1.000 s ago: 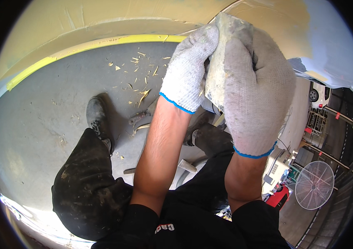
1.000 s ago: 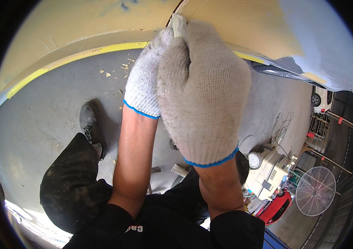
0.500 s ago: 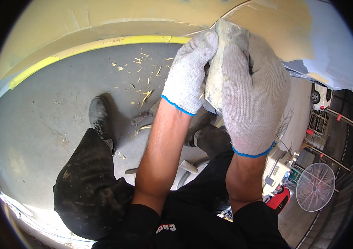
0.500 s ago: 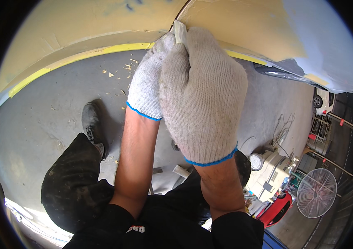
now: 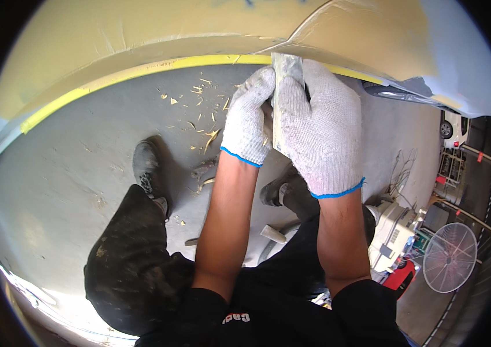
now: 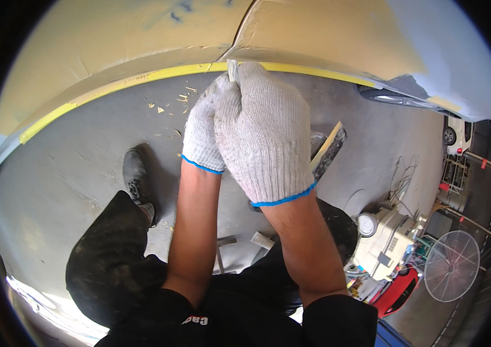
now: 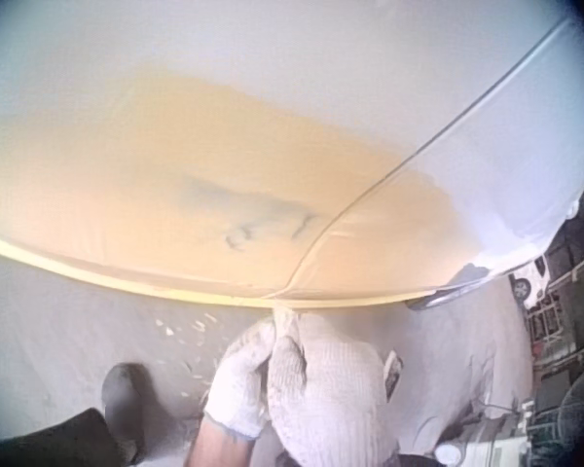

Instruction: The person scrapes a yellow substance from the side panel of a white car using a metal scraper. They repeatedly scrape the same area, remove debris from the tool, and wipe the panel with a cloth.

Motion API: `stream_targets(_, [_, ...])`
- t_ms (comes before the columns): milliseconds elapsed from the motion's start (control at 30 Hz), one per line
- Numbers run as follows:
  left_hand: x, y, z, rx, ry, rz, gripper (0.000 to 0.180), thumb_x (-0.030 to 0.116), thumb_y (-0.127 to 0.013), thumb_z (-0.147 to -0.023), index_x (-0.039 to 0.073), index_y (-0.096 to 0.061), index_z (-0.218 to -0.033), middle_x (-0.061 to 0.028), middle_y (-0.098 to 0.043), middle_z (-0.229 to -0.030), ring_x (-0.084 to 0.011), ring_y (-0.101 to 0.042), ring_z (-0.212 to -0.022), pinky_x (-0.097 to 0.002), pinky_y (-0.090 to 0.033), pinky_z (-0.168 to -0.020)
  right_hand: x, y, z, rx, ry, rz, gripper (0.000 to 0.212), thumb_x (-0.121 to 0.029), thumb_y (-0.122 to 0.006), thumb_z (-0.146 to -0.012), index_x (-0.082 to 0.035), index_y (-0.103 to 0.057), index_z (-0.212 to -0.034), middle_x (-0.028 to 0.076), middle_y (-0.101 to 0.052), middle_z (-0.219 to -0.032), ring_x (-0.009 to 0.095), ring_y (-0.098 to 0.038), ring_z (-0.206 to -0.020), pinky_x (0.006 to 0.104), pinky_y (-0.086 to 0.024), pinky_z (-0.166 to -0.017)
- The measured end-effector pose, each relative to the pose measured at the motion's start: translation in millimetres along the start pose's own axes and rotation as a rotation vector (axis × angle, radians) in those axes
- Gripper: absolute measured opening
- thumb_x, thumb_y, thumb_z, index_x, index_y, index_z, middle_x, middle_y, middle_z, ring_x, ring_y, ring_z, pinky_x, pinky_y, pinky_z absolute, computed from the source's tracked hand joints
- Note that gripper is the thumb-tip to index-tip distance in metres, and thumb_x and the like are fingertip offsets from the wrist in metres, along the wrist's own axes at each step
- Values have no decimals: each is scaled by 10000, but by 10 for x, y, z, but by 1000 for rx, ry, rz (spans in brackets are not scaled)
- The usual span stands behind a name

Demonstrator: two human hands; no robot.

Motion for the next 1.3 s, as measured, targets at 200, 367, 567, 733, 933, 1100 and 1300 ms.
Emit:
stream_targets(200, [9, 130, -1, 226, -96, -300, 226, 198, -705, -922, 42, -694, -1086, -74, -709, -927, -148, -652, -761, -284, -527, -683, 172, 441, 77, -13, -182, -176, 193, -122, -622, -932, 47, -640, -1023, 174, -651, -804, 219, -614, -697, 351, -503, -678])
stream_targets(367, [127, -2, 24, 248, -170, -598, 202, 188, -691, -937, 48, -691, -1083, -56, -691, -923, -125, -633, -767, -247, -488, -685, 410, 956, 235, 84, -106, -123, 222, -160, -614, -948, 41, -639, -1040, 174, -660, -835, 219, -613, -716, 357, -505, -700])
stream_targets(567, [340, -972, 25, 12, -440, -1109, 241, 169, -644, -957, -8, -680, -1117, -73, -699, -962, -151, -659, -878, -303, -538, -853, 610, 1511, 467, 107, -166, -144, 263, -188, -614, -944, 47, -640, -1060, 181, -655, -810, 205, -629, -728, 339, -507, -698])
stream_targets(733, [452, -1508, -39, -128, -511, -1131, 233, 77, -668, -887, -11, -713, -1098, -93, -736, -1003, -136, -661, -894, -276, -523, -830, 686, 1705, 616, 150, -129, -196, 264, -198, -606, -946, 50, -637, -1030, 151, -650, -786, 168, -621, -699, 324, -505, -671])
stream_targets(933, [328, 651, 482, 476, -11, -1344, 208, 150, -682, -870, 94, -710, -1068, 6, -704, -961, -83, -634, -852, -226, -475, -735, 729, 1811, 593, 169, -100, -217, 220, -162, -599, -945, 29, -662, -1033, 92, -656, -794, 129, -604, -690, 310, -503, -651])
stream_targets(1100, [-296, -87, 796, 165, 153, -1109, 252, 322, -674, -970, 76, -671, -1022, -19, -683, -938, -123, -637, -839, -296, -512, -760, 1296, 957, 619, -48, -225, -415, 215, -132, -603, -941, 28, -673, -1067, 45, -675, -869, 109, -597, -745, 286, -500, -677])
stream_targets(1300, [-16, -254, 959, 43, 55, -1319, 249, 304, -719, -960, 86, -637, -870, -1, -625, -746, -99, -548, -619, -251, -473, -609, 933, 510, 855, -534, -330, -1065, 272, -162, -600, -904, 8, -721, -1080, 87, -736, -930, 159, -650, -815, 324, -537, -757])
Point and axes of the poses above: each hand's wrist, its own z-axis away from the middle knuckle, its own y-axis out of the back of the hand, x = y × z, the point moved 7 cm from there along -z, towards the middle knuckle
